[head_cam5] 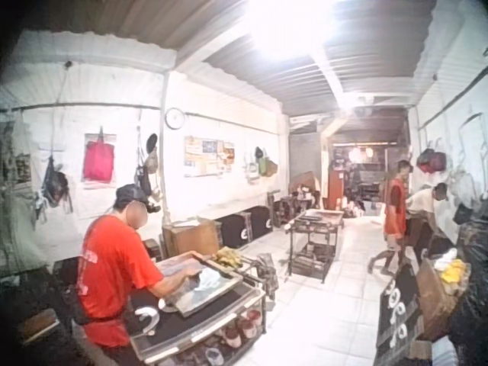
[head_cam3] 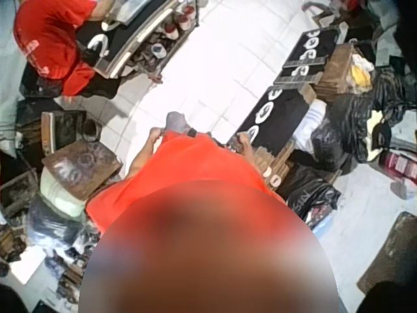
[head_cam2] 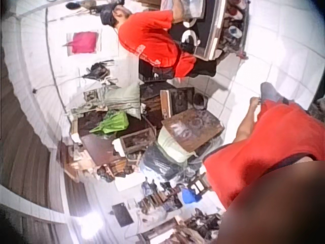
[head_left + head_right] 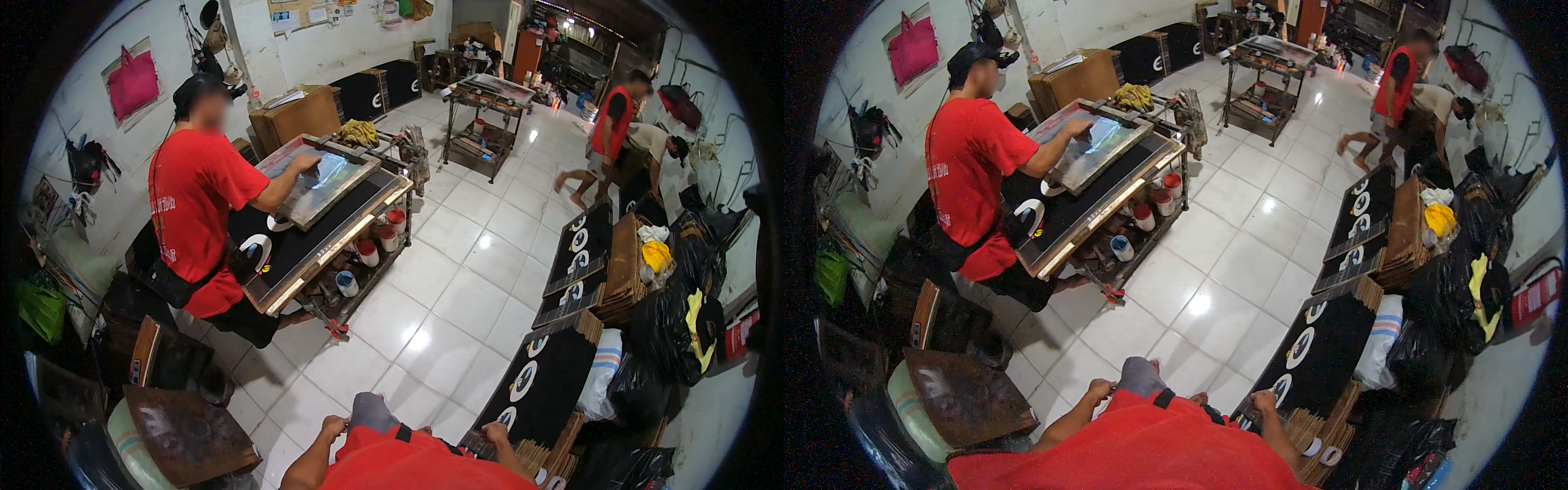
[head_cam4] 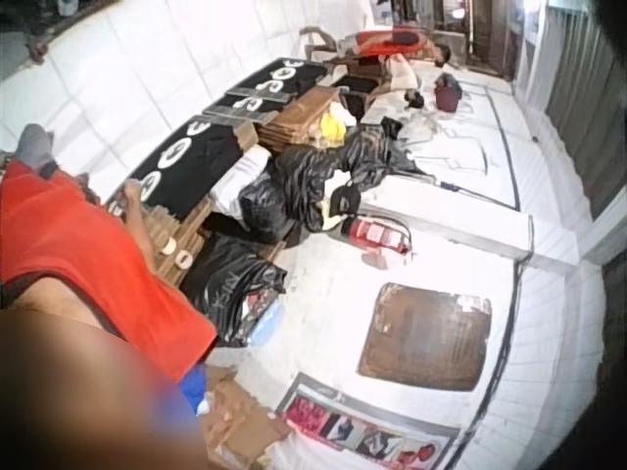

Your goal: The person repeatedly picks up black printed fabric from a table, inspects the design, and places it onto a stack. A coworker operates a screen printing press in the background.

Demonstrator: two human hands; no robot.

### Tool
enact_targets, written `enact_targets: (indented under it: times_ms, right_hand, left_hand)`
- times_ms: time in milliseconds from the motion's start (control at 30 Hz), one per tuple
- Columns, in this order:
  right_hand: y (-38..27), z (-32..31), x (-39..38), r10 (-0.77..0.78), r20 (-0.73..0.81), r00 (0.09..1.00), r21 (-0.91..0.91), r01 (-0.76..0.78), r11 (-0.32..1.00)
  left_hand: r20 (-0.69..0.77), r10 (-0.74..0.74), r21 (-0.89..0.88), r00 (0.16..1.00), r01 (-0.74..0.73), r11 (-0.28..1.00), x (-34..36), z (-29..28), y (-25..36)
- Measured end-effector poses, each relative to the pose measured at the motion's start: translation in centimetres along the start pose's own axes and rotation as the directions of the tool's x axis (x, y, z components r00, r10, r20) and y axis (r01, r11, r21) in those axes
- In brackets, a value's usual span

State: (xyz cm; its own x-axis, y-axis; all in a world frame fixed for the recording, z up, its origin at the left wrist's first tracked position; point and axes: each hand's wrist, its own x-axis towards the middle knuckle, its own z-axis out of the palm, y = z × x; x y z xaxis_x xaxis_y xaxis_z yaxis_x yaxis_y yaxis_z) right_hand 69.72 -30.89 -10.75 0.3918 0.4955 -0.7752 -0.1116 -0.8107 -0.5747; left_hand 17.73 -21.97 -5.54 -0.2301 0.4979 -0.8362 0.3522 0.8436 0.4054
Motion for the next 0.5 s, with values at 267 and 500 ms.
enact_targets:
  times_ms: [267,500]
  right_hand:
    - [-0.1,0.6,2.8,-0.046,-0.064,0.997,-0.168,0.035,0.985]
    - [-1.8,6.4,2.1,0.096,0.064,0.993,-0.129,-0.087,0.988]
  left_hand:
    - [-0.041,-0.03,-0.001,0.999,0.03,1.0,5.8,-4.3,2.4]
    - [-0.088,0.0,-0.18,0.996,-0.016,0.984,11.7,-8.6,9.1]
